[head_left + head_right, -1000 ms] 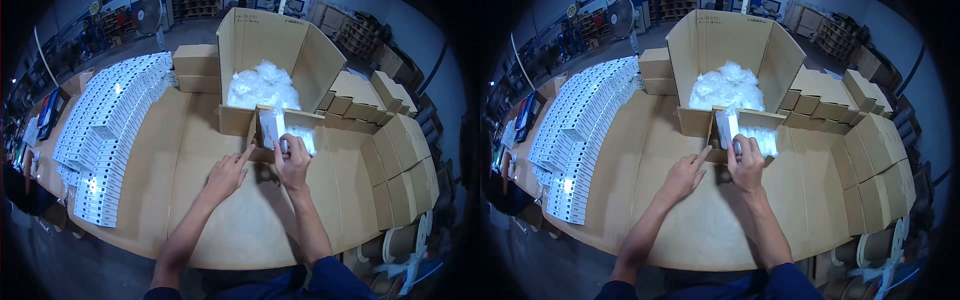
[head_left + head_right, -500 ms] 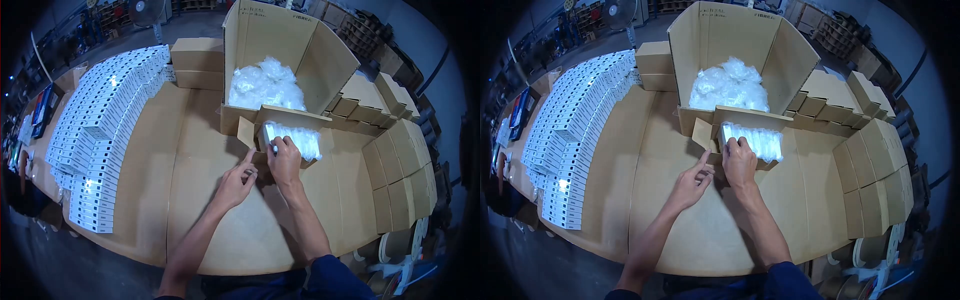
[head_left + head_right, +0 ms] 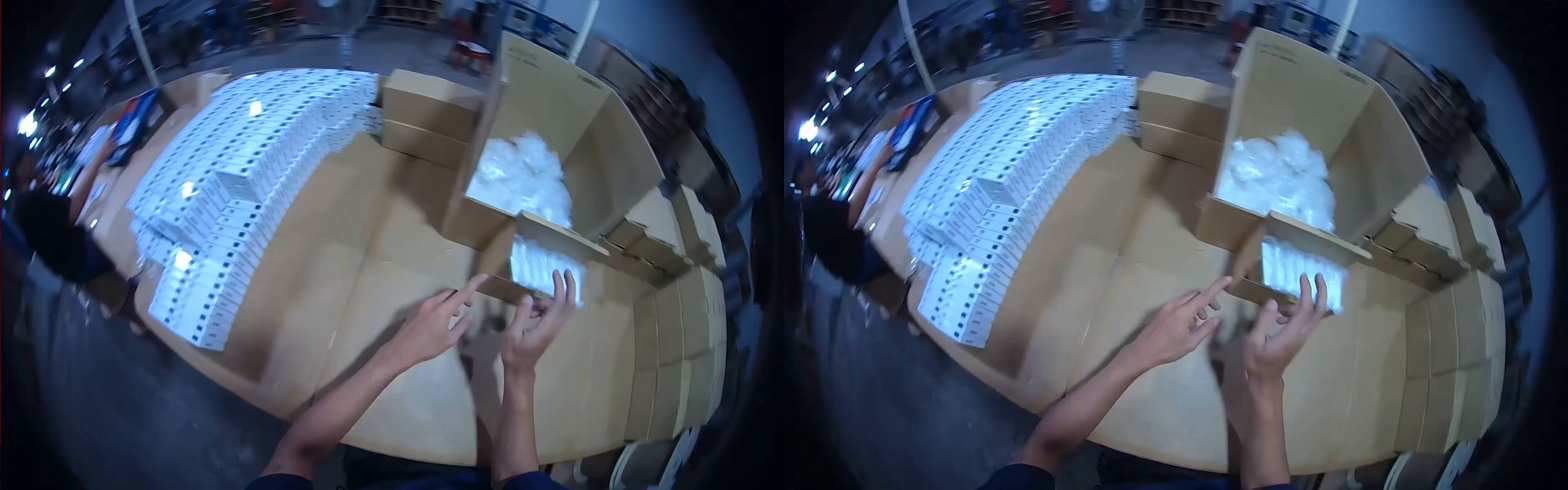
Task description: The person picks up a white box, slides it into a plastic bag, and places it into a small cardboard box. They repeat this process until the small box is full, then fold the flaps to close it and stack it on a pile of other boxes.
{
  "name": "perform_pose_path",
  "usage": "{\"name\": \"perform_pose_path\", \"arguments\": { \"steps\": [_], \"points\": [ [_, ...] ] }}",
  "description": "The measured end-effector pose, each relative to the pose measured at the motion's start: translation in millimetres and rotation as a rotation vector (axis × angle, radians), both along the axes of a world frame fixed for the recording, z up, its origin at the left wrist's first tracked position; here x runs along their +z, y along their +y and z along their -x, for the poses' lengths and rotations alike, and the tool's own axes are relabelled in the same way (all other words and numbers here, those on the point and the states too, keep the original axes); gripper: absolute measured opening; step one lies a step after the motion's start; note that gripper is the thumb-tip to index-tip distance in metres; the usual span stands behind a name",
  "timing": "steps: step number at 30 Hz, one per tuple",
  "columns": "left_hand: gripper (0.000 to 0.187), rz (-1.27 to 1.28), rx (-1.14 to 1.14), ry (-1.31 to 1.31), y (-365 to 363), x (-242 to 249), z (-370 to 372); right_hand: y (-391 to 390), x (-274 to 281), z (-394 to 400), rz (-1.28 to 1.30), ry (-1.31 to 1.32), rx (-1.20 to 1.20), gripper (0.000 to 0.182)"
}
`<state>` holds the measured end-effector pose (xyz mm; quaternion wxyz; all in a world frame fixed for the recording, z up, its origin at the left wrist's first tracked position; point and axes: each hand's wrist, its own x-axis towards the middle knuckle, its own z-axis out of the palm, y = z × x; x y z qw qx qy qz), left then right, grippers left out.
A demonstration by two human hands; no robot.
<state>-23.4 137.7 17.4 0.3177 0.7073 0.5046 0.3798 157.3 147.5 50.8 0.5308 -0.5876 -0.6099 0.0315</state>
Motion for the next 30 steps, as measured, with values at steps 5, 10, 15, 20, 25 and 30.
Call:
{"name": "perform_pose_path", "arguments": {
  "steps": [5, 10, 15, 20, 25, 30],
  "points": [
    [0.049, -0.291, 0.296, 0.155, -30.5, 30.9, 95.1, 21.4, -4.4, 69.1, -0.102, -0.201, 0.589, 0.044],
    [0.05, -0.429, 0.698, 0.434, -36.9, 65.9, 218.2, 74.4, 1.4, 180.7, -0.104, -0.546, 0.941, 0.06],
    [0.057, -0.472, 0.715, 0.604, -11.7, 76.5, 297.0, 123.7, 15.6, 292.0, -0.188, -0.614, 1.054, 0.069],
    [0.057, -0.562, 0.678, 0.736, 5.4, 67.7, 326.8, 138.6, 41.8, 350.2, -0.145, -0.706, 0.999, 0.068],
    [0.054, -0.562, 0.734, 0.74, 6.5, 65.0, 331.4, 143.2, 37.8, 359.5, -0.117, -0.753, 1.021, 0.064],
    [0.041, -0.549, 0.772, 0.805, 4.9, 62.2, 335.7, 146.1, 37.2, 363.3, -0.075, -0.792, 1.022, 0.068]
  ]
}}
